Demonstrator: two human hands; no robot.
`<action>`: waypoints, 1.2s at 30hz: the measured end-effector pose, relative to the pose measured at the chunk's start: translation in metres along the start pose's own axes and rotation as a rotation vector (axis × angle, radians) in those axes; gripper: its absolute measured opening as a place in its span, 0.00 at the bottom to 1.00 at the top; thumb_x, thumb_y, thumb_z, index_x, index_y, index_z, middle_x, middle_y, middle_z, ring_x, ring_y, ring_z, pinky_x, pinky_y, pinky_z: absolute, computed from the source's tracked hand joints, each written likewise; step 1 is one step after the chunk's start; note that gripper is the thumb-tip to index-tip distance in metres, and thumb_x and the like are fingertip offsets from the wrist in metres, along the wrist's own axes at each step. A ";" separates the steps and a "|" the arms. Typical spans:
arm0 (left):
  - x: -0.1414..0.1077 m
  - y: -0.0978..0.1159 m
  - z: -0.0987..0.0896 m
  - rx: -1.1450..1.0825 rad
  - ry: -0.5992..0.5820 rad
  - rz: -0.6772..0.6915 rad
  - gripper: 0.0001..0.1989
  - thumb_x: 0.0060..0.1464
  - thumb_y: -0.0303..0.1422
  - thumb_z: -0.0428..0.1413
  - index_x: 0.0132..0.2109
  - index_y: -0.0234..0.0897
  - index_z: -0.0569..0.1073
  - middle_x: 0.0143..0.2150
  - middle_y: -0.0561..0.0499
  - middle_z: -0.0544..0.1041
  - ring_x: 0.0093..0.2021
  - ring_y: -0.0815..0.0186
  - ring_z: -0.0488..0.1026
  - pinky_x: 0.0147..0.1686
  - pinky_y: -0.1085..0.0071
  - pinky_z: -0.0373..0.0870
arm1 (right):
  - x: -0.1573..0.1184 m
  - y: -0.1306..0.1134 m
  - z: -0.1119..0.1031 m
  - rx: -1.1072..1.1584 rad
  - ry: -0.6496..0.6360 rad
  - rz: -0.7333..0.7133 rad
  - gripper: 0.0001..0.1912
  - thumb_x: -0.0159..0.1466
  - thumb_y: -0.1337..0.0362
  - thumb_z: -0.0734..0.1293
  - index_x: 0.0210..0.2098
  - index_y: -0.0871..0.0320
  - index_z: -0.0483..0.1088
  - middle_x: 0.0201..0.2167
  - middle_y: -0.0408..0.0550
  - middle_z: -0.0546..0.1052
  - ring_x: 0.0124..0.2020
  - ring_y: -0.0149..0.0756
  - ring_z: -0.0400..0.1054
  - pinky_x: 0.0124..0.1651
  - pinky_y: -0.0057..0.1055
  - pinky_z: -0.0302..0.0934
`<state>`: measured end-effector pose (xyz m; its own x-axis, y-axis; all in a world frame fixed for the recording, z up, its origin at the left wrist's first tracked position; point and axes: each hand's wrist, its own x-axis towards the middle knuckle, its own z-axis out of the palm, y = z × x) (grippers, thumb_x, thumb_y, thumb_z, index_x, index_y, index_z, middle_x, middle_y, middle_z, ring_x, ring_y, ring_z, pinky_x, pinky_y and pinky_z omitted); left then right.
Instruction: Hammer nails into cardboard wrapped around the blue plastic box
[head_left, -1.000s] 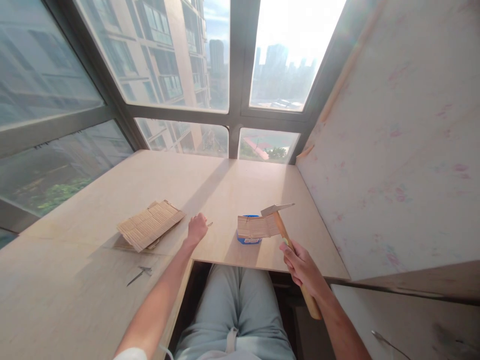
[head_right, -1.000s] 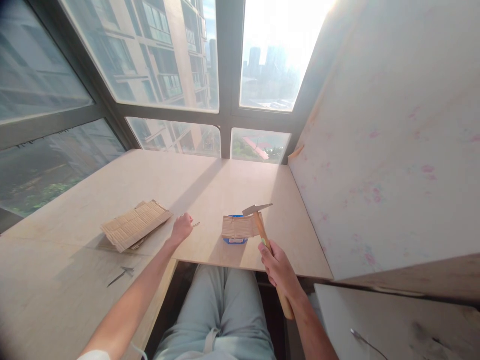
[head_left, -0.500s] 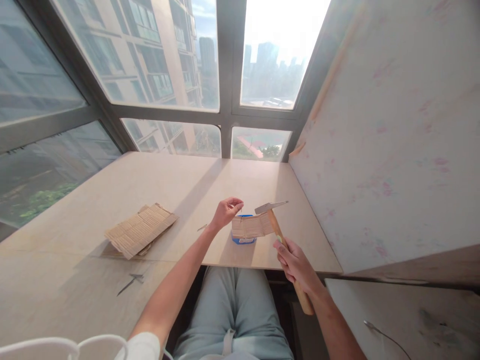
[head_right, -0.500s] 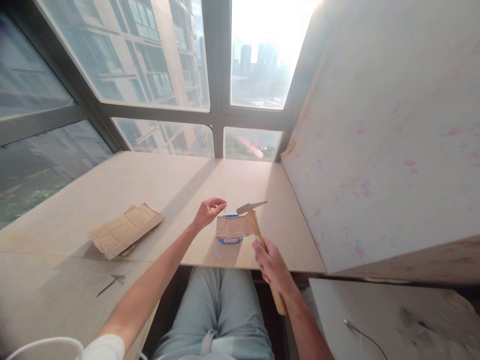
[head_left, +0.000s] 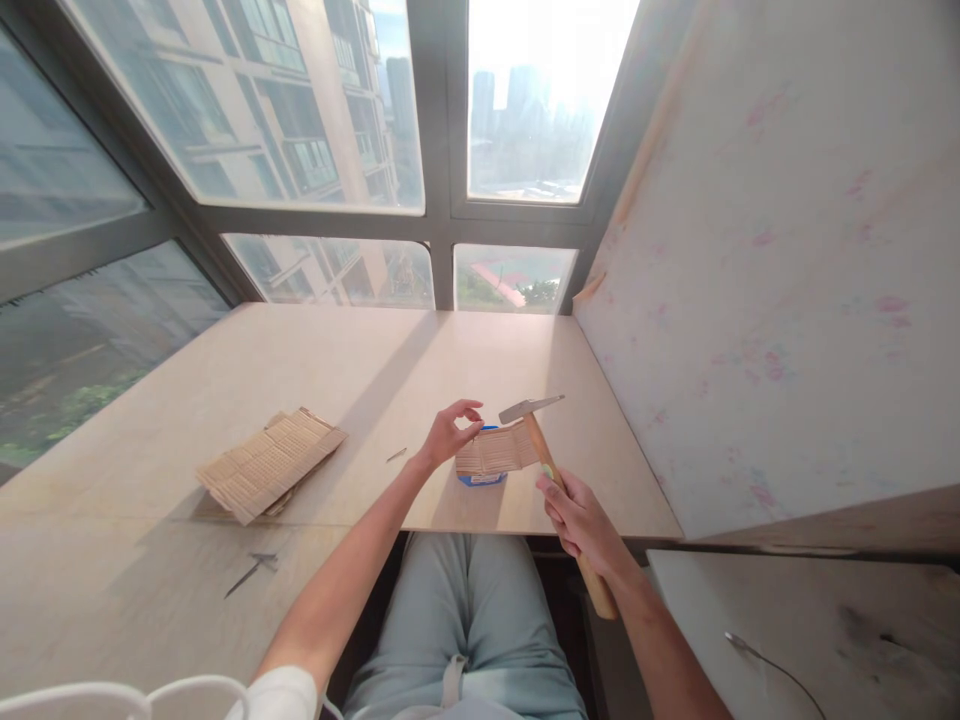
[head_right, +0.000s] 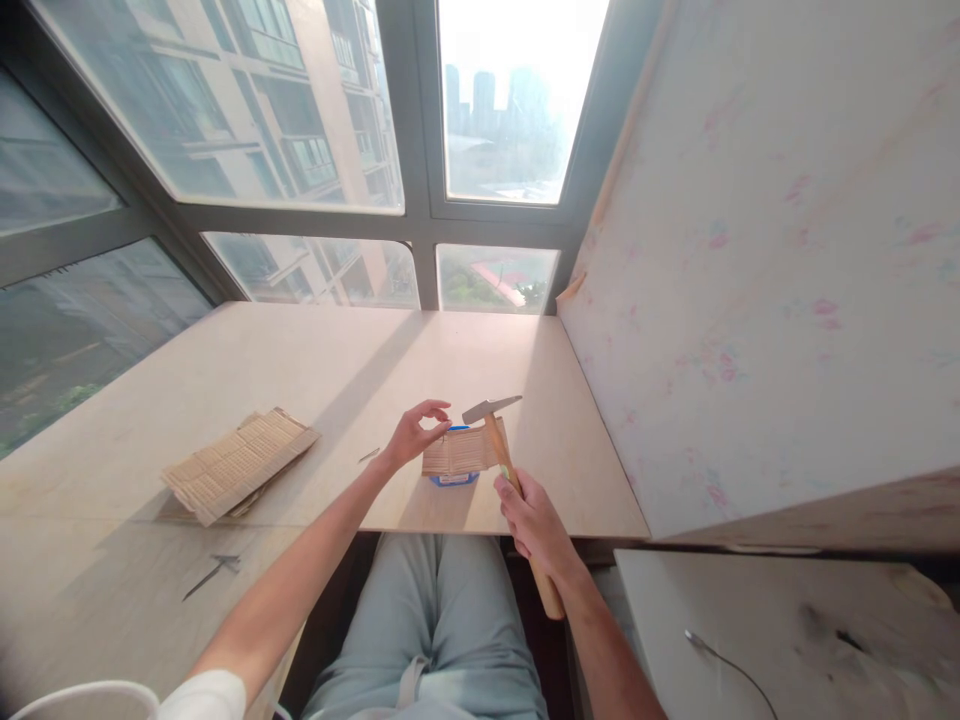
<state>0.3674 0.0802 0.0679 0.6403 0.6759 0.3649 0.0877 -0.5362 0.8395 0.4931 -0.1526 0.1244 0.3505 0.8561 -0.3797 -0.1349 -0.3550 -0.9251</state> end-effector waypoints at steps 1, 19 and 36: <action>0.000 -0.001 0.000 0.007 -0.009 -0.006 0.14 0.53 0.35 0.59 0.47 0.37 0.73 0.36 0.51 0.79 0.38 0.65 0.76 0.46 0.65 0.69 | 0.001 0.000 0.000 0.002 -0.005 0.000 0.22 0.61 0.42 0.63 0.33 0.54 0.56 0.18 0.31 0.55 0.11 0.19 0.42 0.07 0.16 0.43; -0.008 -0.015 0.007 -0.050 -0.067 -0.135 0.19 0.51 0.36 0.60 0.50 0.38 0.72 0.37 0.50 0.79 0.41 0.63 0.76 0.45 0.63 0.72 | 0.008 0.000 0.005 0.003 -0.021 0.023 0.21 0.60 0.43 0.63 0.34 0.54 0.57 0.18 0.30 0.55 0.11 0.19 0.42 0.07 0.16 0.42; -0.011 -0.020 0.008 -0.023 -0.068 -0.108 0.18 0.52 0.34 0.59 0.51 0.37 0.72 0.37 0.49 0.79 0.40 0.64 0.76 0.49 0.62 0.69 | 0.013 -0.003 0.005 -0.222 0.003 -0.046 0.18 0.65 0.46 0.59 0.33 0.55 0.58 0.21 0.34 0.59 0.12 0.22 0.47 0.10 0.21 0.43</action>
<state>0.3643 0.0794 0.0435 0.6785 0.6929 0.2440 0.1422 -0.4498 0.8817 0.4938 -0.1385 0.1217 0.3539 0.8724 -0.3371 0.0888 -0.3901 -0.9165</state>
